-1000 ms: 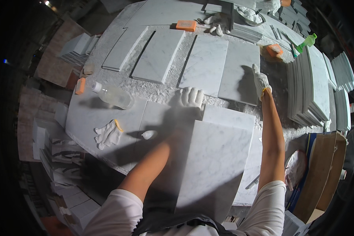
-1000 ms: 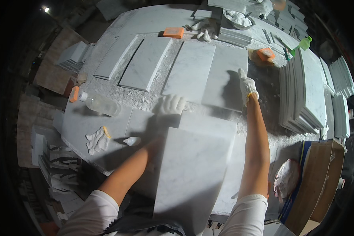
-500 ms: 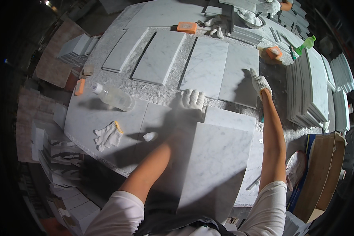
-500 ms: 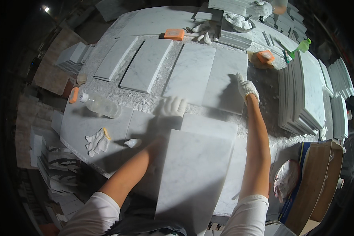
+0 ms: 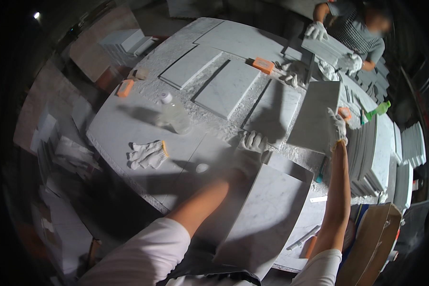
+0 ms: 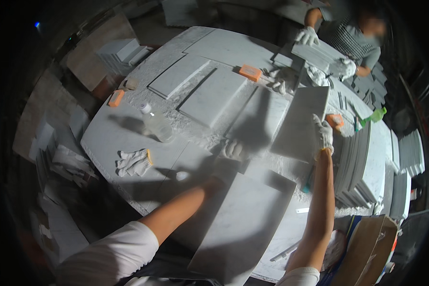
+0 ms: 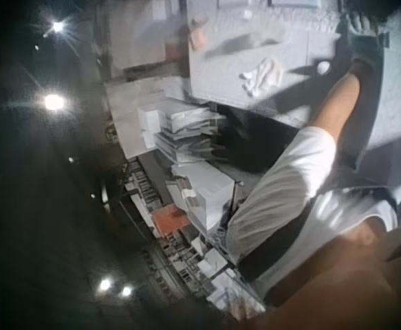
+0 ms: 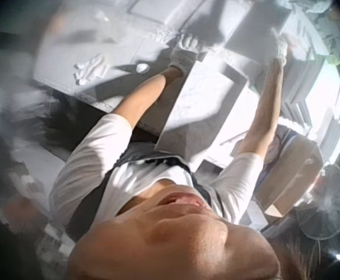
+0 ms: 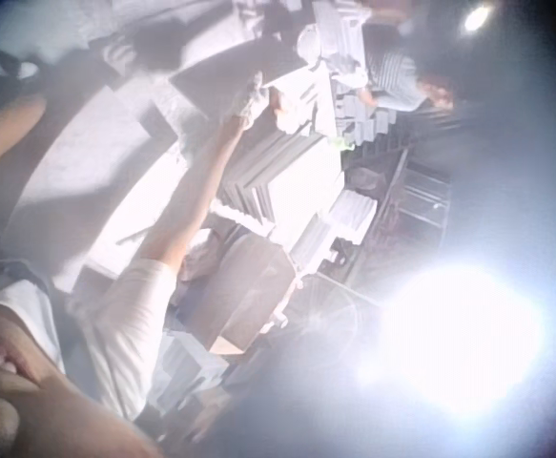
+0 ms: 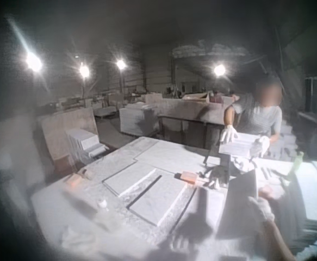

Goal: The person picks up a white marble tile, uses a metal scraper to remove residue from its surface, and wipes it with a cloth. They repeat this process on several tiles, placing each cleaned tile on a nearby stack.

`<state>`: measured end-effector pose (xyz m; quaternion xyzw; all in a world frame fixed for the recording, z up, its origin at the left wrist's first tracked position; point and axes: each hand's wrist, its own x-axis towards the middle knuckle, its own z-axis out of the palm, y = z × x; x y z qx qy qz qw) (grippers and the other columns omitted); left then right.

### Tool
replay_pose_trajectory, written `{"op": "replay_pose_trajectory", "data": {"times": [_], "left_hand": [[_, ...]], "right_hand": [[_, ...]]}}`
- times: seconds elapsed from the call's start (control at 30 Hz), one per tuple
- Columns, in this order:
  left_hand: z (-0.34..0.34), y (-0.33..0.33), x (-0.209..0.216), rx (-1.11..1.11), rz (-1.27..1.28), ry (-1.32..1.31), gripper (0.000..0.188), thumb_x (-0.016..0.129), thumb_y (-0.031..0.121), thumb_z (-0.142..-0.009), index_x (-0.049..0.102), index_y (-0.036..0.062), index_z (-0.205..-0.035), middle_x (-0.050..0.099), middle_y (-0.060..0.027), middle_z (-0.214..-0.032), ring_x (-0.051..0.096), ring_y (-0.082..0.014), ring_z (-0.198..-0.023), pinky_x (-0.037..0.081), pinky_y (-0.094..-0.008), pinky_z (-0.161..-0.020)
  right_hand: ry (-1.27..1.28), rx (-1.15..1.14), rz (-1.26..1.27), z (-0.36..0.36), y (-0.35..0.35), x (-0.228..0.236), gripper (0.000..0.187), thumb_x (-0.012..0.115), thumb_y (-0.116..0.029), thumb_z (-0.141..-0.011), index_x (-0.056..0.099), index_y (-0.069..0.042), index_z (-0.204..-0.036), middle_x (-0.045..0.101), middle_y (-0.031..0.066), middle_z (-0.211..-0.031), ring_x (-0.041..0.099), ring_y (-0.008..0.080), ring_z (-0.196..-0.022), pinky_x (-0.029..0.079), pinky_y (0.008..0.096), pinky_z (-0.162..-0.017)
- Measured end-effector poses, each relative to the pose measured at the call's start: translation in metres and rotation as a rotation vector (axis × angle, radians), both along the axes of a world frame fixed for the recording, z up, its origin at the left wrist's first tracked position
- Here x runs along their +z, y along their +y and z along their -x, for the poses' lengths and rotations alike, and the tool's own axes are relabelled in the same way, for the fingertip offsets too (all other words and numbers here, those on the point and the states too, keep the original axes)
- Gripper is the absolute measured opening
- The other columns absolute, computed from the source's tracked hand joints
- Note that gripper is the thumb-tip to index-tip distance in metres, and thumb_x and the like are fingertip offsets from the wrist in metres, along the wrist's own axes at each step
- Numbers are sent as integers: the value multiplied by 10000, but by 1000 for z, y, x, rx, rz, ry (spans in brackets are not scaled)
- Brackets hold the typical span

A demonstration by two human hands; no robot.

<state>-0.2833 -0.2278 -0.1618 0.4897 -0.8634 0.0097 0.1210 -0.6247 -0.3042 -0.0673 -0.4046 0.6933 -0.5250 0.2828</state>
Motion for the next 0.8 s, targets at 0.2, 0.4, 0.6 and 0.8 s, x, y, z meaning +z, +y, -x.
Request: {"op": "replay_pose_trajectory", "data": {"times": [0.2,0.4,0.6,0.8], "left_hand": [[7,10,-2,126,18,131,437,448,461,-1009,546,190,-1339,475,-40,-1452,331,-228,-1436,216,-508,-1211],[-12,4,54,75,-463,725,402,538,328,-1010,592,63,-1307,597,-186,-1351,522,-369,-1303,421,-453,-1101],[-87,112,143,-511,-348,1516,371,535,205,-1061,559,-1,-1369,615,-185,-1321,586,-278,-1244,448,-377,-1107],[-235,104,120,58,170,1207,310,599,179,-1033,631,-17,-1272,650,-153,-1255,635,-247,-1123,487,-360,-1028]], "right_hand": [[149,-62,176,-15,51,136,502,715,-496,-939,736,-28,-1116,661,1,-875,558,101,-803,459,303,-752],[-426,114,334,-58,133,258,510,644,-407,-1021,656,40,-1267,699,71,-1145,676,140,-986,558,289,-862],[-161,232,233,-79,163,294,638,662,-502,-985,601,24,-1341,696,105,-1180,710,176,-954,597,295,-802],[373,612,440,-86,127,252,452,460,-191,-1105,460,12,-1509,573,117,-1453,608,143,-1240,503,259,-1026]]}}
